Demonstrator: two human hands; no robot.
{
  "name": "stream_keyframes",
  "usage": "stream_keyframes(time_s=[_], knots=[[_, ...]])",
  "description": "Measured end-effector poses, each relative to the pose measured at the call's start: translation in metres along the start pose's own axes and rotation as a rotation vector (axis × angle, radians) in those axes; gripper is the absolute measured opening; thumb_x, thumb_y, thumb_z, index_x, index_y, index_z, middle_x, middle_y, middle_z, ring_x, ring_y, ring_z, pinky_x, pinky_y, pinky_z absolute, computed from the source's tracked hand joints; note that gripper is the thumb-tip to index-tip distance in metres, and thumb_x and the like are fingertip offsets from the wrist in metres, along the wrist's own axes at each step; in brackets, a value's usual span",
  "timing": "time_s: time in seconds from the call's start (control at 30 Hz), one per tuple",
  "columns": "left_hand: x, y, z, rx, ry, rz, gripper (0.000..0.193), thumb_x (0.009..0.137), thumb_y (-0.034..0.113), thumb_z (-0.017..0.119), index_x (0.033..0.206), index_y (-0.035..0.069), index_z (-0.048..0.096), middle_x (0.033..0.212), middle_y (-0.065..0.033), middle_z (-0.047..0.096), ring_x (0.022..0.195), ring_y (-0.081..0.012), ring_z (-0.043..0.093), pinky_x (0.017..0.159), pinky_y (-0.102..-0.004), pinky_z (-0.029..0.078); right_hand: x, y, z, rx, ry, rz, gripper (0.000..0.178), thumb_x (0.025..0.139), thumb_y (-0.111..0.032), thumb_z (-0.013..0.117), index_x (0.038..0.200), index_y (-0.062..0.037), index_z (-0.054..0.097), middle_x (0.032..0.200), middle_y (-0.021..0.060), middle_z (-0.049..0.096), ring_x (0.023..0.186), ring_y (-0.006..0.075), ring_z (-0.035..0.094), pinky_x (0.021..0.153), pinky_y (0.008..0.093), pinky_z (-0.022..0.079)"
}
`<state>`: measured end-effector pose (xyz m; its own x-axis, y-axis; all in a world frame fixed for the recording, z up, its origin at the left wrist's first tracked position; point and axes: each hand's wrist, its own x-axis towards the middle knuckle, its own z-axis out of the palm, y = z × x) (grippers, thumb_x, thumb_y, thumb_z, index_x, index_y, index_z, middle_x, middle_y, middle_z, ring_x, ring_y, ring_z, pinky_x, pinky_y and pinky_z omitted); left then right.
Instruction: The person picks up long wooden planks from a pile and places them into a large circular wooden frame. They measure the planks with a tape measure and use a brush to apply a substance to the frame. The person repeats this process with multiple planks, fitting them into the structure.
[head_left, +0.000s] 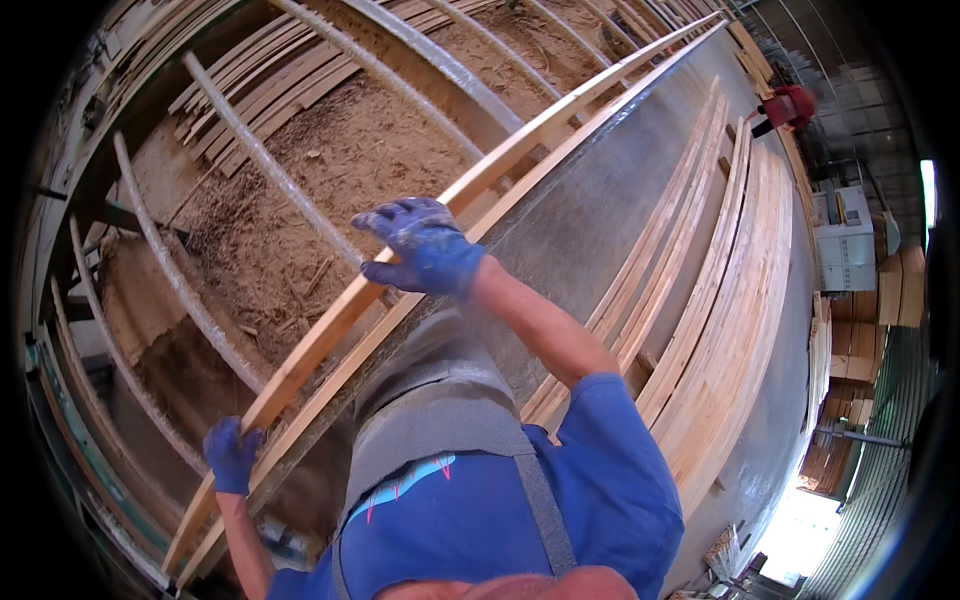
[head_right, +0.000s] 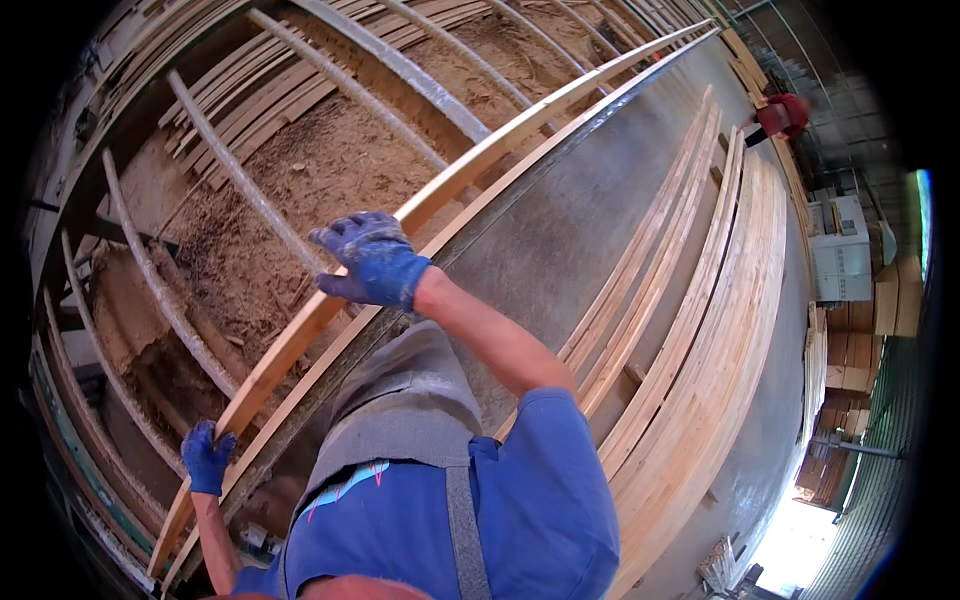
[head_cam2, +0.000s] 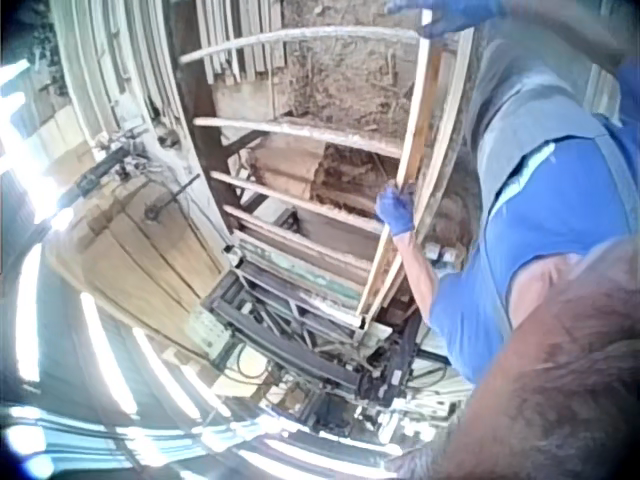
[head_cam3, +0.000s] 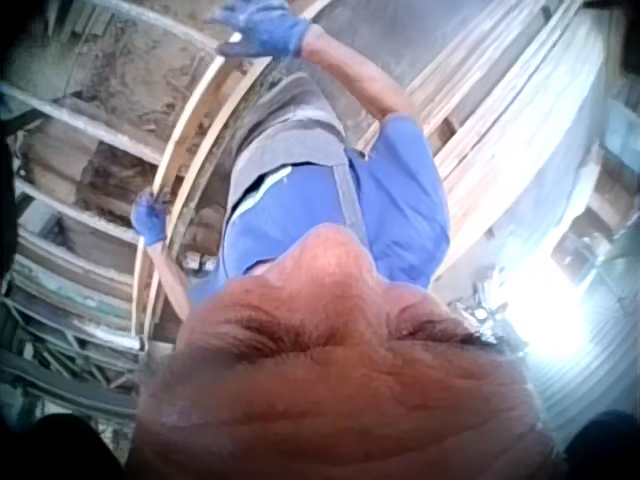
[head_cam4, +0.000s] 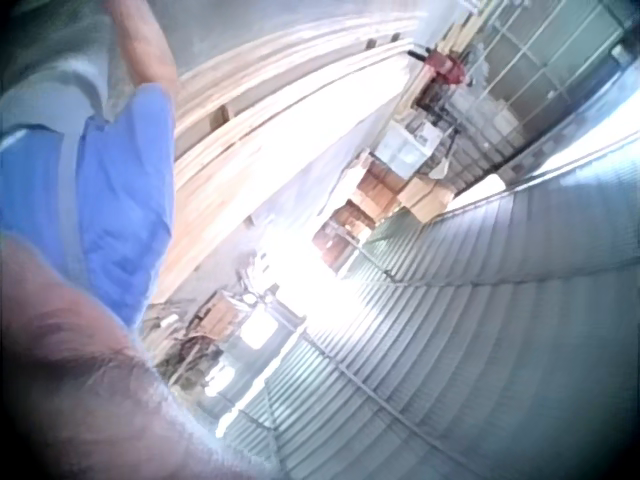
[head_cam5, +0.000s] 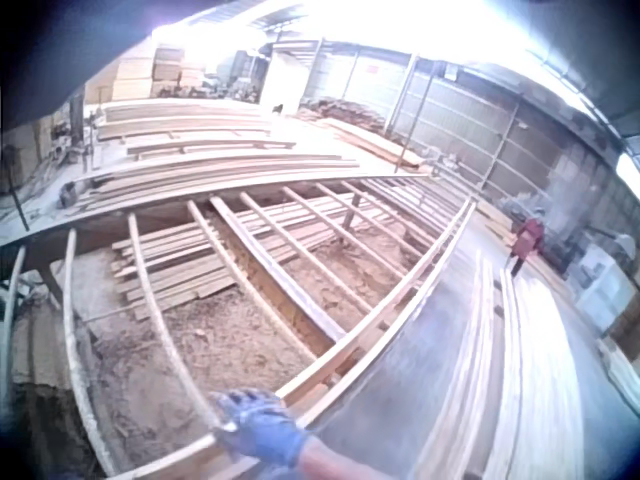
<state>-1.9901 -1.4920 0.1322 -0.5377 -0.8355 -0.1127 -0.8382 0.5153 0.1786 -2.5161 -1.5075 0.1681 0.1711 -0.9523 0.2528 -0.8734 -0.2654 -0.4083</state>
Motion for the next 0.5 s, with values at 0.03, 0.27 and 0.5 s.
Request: stream_keyframes(time_s=[0.03,0.27,0.5], knots=[[-0.004,0.011,0.0,-0.062,0.026,-0.033,0.029,0.08,0.025,0.08,0.096,0.004,0.069,0.088,-0.0183,0.068,0.081,-0.0391,0.065,0.075,-0.0456,0.052,0.009,0.001,0.007,-0.106,-0.074,-0.073,0.063,0.096,-0.056,0.058,0.139,-0.0099,0.058,0.13,0.0176,0.065,0.124,0.0337,0.059,0.107,0.0476,0.045],[-0.034,0.048,0.011,-0.24,0.014,-0.096,0.03,0.095,0.021,0.063,0.119,0.004,0.068,0.116,-0.0212,0.069,0.108,-0.0397,0.064,0.097,-0.0477,0.048,-0.015,-0.006,0.048,-0.034,-0.469,-0.021,0.051,0.098,-0.054,0.052,0.087,-0.0094,0.073,0.085,0.0164,0.071,0.088,0.0373,0.068,0.08,0.051,0.047],[-0.021,0.042,0.01,-0.449,-0.045,-0.198,0.025,0.095,0.02,0.065,0.113,0.003,0.07,0.111,-0.0204,0.07,0.102,-0.0392,0.065,0.093,-0.0453,0.051,-0.019,-0.003,0.074,-0.129,-0.197,-0.06,0.045,0.095,-0.048,0.056,0.07,-0.0135,0.072,0.067,0.0115,0.069,0.067,0.0309,0.067,0.066,0.0459,0.048]])
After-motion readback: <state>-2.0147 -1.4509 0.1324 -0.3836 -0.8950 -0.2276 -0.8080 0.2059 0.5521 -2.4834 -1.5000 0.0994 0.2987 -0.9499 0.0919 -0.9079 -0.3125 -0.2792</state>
